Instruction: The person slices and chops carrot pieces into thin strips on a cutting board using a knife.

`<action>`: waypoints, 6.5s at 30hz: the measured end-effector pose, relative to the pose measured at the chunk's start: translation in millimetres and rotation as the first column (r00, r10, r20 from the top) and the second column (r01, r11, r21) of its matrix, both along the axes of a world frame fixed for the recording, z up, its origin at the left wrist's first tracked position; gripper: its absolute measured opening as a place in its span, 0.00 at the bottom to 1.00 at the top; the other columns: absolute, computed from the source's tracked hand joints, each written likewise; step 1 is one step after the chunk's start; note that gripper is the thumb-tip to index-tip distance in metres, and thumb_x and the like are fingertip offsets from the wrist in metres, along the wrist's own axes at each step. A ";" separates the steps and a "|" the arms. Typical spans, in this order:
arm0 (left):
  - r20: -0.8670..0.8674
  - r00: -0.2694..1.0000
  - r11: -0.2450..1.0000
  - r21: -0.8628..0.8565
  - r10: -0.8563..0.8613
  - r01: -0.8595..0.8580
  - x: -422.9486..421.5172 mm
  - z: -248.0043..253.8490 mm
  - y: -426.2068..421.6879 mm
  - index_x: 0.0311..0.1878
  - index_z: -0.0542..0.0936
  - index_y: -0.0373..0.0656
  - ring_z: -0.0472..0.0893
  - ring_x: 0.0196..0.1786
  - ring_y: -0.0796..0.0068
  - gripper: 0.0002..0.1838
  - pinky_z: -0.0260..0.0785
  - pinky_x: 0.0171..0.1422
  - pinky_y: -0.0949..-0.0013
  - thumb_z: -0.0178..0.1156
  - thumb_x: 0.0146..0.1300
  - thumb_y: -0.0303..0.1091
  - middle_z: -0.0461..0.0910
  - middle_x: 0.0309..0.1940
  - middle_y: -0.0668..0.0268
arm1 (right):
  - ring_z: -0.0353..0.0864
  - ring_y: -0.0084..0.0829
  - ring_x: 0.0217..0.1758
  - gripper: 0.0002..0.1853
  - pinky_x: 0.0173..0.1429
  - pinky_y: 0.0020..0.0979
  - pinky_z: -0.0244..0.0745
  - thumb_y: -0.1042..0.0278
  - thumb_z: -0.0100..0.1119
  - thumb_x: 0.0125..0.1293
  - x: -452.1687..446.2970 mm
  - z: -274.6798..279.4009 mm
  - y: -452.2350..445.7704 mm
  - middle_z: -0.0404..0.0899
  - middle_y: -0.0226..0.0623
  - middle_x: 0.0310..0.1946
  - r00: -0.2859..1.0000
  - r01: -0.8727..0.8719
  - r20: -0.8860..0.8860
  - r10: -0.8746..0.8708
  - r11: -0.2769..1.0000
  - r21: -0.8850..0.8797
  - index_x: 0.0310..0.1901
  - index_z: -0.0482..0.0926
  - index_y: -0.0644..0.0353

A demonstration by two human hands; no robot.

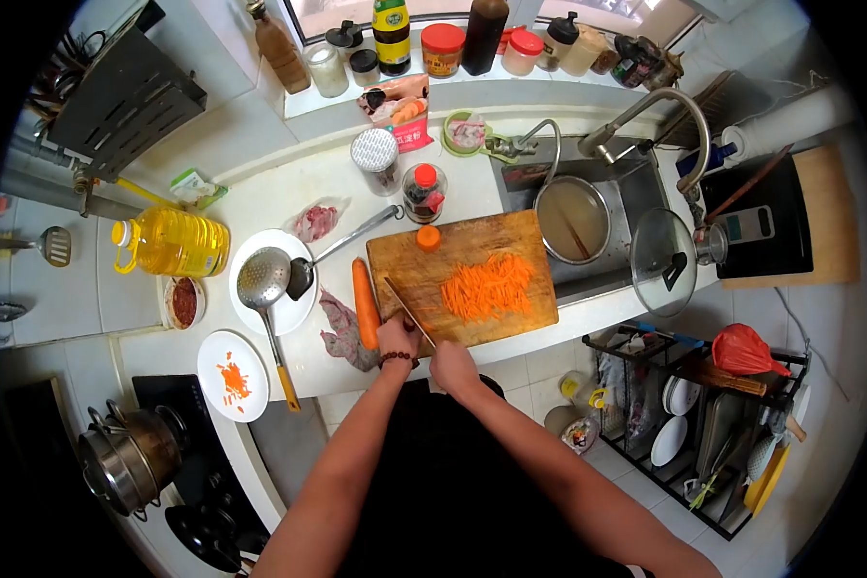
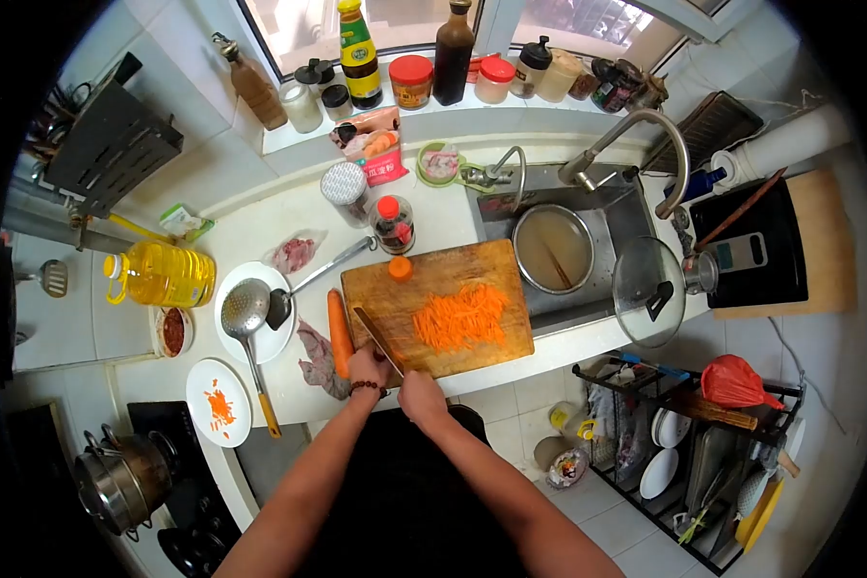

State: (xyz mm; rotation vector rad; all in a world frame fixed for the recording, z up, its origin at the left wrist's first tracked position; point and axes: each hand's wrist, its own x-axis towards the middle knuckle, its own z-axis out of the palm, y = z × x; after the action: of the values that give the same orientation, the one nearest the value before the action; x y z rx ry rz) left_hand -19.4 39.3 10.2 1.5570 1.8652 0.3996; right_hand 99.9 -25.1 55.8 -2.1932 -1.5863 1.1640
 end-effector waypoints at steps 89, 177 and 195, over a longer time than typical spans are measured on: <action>0.173 0.985 1.000 0.010 -0.008 0.007 -15.3 -23.8 1.4 0.30 0.82 0.30 0.86 0.25 0.66 0.07 0.78 0.32 0.65 0.70 0.53 0.24 0.84 0.22 0.56 | 0.81 0.66 0.36 0.13 0.44 0.58 0.77 0.72 0.55 0.66 -14.3 -10.7 11.4 0.79 0.67 0.28 0.995 0.046 -0.090 -0.039 0.996 0.080 0.31 0.81 0.76; 0.165 0.939 0.946 -0.072 -0.301 0.315 44.7 19.8 64.4 0.51 0.84 0.38 0.87 0.44 0.59 0.12 0.78 0.51 0.60 0.59 0.70 0.34 0.88 0.38 0.55 | 0.86 0.46 0.35 0.15 0.39 0.41 0.78 0.68 0.65 0.61 259.7 63.3 -38.2 0.84 0.43 0.30 0.997 -0.077 0.061 0.055 0.888 0.454 0.50 0.86 0.52; 0.157 0.988 0.996 -0.086 0.003 0.011 65.3 -11.3 3.5 0.62 0.78 0.33 0.85 0.53 0.58 0.23 0.76 0.61 0.61 0.64 0.69 0.37 0.85 0.51 0.50 | 0.83 0.60 0.43 0.11 0.49 0.54 0.77 0.66 0.57 0.70 242.8 24.0 4.9 0.83 0.60 0.36 0.992 0.123 -0.016 -0.123 0.965 0.233 0.46 0.83 0.63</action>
State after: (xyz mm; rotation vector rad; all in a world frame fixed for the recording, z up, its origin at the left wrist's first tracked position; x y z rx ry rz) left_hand 45.9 42.8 -1.1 1.4289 1.7354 0.4216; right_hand 342.7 -20.2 79.8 -2.1026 -1.4785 0.8943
